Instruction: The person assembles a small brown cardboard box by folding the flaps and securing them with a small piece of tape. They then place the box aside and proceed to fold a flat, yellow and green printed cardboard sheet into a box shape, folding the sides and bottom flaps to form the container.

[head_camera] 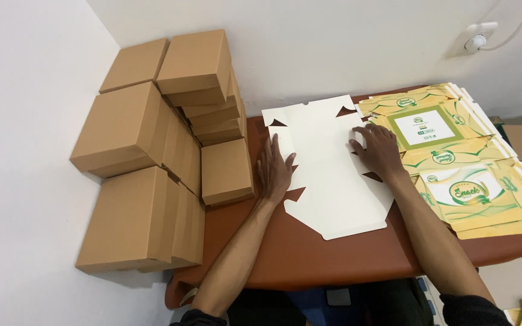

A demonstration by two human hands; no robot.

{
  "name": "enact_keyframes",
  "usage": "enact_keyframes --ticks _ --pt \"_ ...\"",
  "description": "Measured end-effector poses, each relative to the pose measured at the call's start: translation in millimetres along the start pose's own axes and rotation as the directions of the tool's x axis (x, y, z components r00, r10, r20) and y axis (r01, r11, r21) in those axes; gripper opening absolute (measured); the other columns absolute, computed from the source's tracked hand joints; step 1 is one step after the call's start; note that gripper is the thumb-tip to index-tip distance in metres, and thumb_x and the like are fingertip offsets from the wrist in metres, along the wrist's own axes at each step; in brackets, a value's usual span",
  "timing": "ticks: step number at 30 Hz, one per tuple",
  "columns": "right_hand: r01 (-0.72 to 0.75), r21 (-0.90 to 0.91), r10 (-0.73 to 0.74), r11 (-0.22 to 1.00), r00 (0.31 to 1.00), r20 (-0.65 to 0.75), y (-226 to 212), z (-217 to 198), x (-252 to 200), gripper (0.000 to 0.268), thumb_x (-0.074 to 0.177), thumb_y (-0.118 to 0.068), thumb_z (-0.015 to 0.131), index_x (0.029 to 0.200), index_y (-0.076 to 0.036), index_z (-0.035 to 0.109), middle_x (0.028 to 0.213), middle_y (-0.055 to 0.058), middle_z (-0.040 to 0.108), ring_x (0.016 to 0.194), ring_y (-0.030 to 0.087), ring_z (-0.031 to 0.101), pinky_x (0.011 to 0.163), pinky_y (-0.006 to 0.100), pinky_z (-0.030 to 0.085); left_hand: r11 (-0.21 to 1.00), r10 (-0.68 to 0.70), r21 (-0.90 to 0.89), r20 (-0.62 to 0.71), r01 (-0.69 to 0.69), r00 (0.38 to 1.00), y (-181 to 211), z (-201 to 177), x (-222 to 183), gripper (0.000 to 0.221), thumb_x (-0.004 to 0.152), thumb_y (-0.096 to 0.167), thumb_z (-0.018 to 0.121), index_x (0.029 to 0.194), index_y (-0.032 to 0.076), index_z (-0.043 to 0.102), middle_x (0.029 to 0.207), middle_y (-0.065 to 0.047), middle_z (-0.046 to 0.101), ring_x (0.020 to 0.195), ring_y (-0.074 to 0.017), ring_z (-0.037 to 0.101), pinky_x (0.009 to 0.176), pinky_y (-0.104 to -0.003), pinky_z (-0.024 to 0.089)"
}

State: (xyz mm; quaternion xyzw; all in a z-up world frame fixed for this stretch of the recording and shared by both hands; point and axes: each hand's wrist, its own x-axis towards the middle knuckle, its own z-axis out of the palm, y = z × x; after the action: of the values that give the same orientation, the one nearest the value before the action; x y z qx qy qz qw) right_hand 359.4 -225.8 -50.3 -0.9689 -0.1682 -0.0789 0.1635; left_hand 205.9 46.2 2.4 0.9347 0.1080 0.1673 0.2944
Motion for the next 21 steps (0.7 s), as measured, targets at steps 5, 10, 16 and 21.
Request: enact_keyframes --ticks 5,10,16,21 --pt "-0.002 -0.068 0.005 0.998 0.999 0.039 -1 -4 4 0.041 0.111 -0.051 0.054 0.148 -0.035 0.063 0.157 0.013 0.059 0.153 0.039 0.048 0.125 0.062 0.034 1.0 -0.008 0.009 -0.016 0.008 1.0 -1 -1 2 0.073 0.109 0.04 0.06 0.168 0.008 0.03 0.164 -0.022 0.041 0.143 -0.0439 0.051 0.106 -0.063 0.05" --pt "0.002 -0.067 0.002 0.998 0.998 0.057 -3 -6 -1 0.043 0.112 -0.05 0.053 0.15 -0.033 0.062 0.157 0.014 0.057 0.153 0.038 0.047 0.125 0.061 0.034 0.999 -0.034 -0.026 0.006 0.034 0.999 -10 10 6 0.075 0.109 0.043 0.058 0.169 0.009 0.027 0.167 -0.022 0.037 0.148 -0.0455 0.047 0.113 -0.069 0.044" --pt "0.012 -0.06 -0.009 0.998 0.998 0.054 -4 -7 -4 0.044 0.111 -0.05 0.055 0.151 -0.032 0.062 0.157 0.014 0.056 0.153 0.038 0.046 0.125 0.06 0.034 0.998 -0.022 -0.058 -0.016 0.021 1.0 -6 8 3 0.076 0.109 0.044 0.058 0.169 0.007 0.027 0.167 -0.023 0.036 0.148 -0.047 0.046 0.112 -0.073 0.043" --pt "0.04 -0.093 -0.031 0.995 0.996 0.089 -19 -20 -11 0.046 0.11 -0.05 0.054 0.152 -0.033 0.061 0.157 0.014 0.056 0.155 0.038 0.044 0.124 0.061 0.033 0.998 0.01 -0.064 -0.017 -0.011 1.0 -18 20 9 0.077 0.11 0.042 0.059 0.17 0.007 0.025 0.167 -0.026 0.036 0.149 -0.0501 0.044 0.109 -0.076 0.044"
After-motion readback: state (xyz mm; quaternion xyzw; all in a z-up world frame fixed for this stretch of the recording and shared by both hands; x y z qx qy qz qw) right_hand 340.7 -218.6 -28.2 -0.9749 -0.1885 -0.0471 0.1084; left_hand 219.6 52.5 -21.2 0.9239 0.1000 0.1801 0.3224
